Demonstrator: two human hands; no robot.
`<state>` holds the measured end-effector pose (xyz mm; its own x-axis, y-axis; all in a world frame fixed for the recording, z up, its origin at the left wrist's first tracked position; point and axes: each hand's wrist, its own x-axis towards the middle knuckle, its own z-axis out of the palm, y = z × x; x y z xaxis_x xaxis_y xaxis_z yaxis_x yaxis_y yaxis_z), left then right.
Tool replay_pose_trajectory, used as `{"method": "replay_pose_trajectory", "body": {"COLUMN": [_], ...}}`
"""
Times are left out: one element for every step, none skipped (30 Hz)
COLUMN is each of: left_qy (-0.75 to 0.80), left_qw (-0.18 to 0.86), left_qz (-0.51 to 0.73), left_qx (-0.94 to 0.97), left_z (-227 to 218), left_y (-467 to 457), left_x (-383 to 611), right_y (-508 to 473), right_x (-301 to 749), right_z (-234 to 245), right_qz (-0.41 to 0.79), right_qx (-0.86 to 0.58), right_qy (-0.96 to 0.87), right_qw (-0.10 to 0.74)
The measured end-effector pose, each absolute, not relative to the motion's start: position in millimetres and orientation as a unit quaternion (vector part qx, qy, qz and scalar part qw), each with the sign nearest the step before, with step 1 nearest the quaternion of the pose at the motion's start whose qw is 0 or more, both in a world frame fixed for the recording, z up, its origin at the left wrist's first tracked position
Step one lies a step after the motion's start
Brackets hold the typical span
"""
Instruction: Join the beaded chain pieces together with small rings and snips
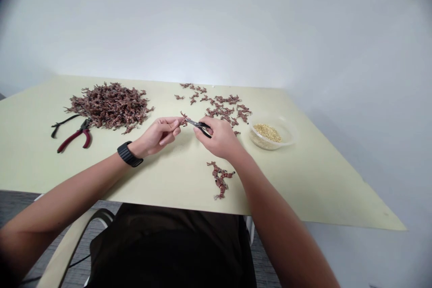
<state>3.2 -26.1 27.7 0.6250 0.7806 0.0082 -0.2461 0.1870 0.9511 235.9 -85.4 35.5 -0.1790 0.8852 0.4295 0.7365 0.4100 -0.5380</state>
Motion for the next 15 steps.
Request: {"method": "replay_pose_trajectory", "body": {"left_qy": [0.251,0.250,0.251,0.252,0.253,0.253,0.253,0.252,0.252,0.253,0.254,0.255,0.257,0.258,0.259], "left_qw": [0.729,0.729,0.729,0.729,0.729,0.729,0.730,0.731,0.733,0.734,0.735,0.734,0.731,0.725,0.716], "left_qz": [0.352,0.352,0.352,0.352,0.352,0.352,0.351,0.351,0.350,0.350,0.349,0.350,0.352,0.357,0.364], "left_qx": [0.531,0.530,0.530,0.530,0.530,0.529,0.529,0.527,0.526,0.524,0.523,0.524,0.526,0.530,0.537], "left_z": [27.5,27.2,26.8,26.5,26.3,26.3,26.4,26.8,27.2,27.7,28.0,28.2,28.1,27.7,27.0], "left_y": [-26.0,-25.8,-25.5,-25.3,-25.0,-24.8,-24.8,-24.8,-25.1,-25.5,-26.2,-27.0,-28.0,-29.1,-30.2], "left_x": [3.1,3.1,3.0,2.9,2.9,2.8,2.7,2.7,2.7,2.8,3.0,3.4,4.0,4.7,5.7], "right_y": [-85.5,-85.6,-85.7,-85.9,-86.1,-86.2,-86.4,-86.6,-86.9,-87.1,-87.5,-87.8,-88.1,-88.3,-88.4], "right_x": [235.7,235.6,235.5,235.5,235.6,235.8,236.0,236.3,236.5,236.7,236.6,236.4,235.8,235.0,234.0], "right_z": [35.4,35.3,35.2,35.1,35.2,35.3,35.6,35.9,36.4,36.8,37.2,37.6,37.7,37.7,37.5], "right_qz": [0.104,0.104,0.103,0.103,0.105,0.108,0.112,0.116,0.119,0.121,0.123,0.126,0.131,0.138,0.147], "right_qx": [-0.533,-0.534,-0.535,-0.536,-0.537,-0.537,-0.538,-0.537,-0.537,-0.536,-0.536,-0.536,-0.538,-0.540,-0.542], "right_qy": [-0.760,-0.760,-0.759,-0.758,-0.757,-0.757,-0.756,-0.756,-0.756,-0.756,-0.757,-0.756,-0.755,-0.752,-0.748], "right_qw": [0.356,0.356,0.357,0.357,0.357,0.356,0.356,0.355,0.356,0.355,0.354,0.352,0.351,0.352,0.354]}}
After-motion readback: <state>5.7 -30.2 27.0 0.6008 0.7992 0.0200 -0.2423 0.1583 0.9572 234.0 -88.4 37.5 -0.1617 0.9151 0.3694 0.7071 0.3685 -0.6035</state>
